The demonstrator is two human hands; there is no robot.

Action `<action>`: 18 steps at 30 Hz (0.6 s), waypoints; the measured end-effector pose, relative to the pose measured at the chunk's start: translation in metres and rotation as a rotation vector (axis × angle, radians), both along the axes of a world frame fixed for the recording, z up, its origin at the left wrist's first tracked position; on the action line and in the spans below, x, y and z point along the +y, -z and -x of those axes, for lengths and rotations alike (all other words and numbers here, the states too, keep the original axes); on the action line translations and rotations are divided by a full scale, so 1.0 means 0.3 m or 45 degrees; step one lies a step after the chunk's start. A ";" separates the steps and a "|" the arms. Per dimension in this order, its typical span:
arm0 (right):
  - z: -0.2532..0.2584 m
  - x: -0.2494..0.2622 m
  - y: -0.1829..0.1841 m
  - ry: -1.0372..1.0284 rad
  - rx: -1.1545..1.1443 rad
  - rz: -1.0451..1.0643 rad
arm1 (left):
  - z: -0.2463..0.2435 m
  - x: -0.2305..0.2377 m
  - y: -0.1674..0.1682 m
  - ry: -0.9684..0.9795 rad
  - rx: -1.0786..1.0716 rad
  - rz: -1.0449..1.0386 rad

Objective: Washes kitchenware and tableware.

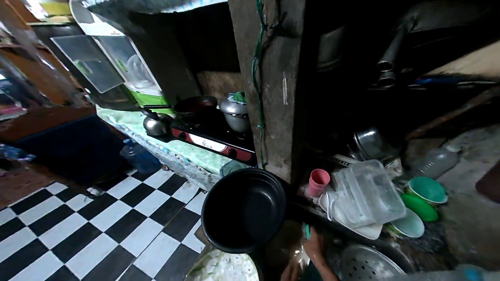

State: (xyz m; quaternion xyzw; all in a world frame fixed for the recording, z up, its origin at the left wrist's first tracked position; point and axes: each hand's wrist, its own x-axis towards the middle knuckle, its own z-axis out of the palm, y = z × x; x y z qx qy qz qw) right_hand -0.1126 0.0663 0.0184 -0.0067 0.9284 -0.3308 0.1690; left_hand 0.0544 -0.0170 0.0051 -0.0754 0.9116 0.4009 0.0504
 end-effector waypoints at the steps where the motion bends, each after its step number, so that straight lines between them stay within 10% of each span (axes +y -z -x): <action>1: -0.010 -0.003 -0.047 -0.043 0.042 -0.036 | 0.051 0.034 0.039 0.015 -0.047 0.026; 8: -0.071 0.095 -0.233 0.022 0.180 -0.121 | 0.203 0.171 -0.008 0.062 0.037 0.132; 12: -0.128 0.213 -0.235 0.159 0.293 0.434 | 0.182 0.172 -0.106 -0.127 0.186 -0.074; 18: -0.217 0.459 -0.244 0.513 0.268 0.933 | 0.229 0.246 -0.296 0.292 0.141 0.028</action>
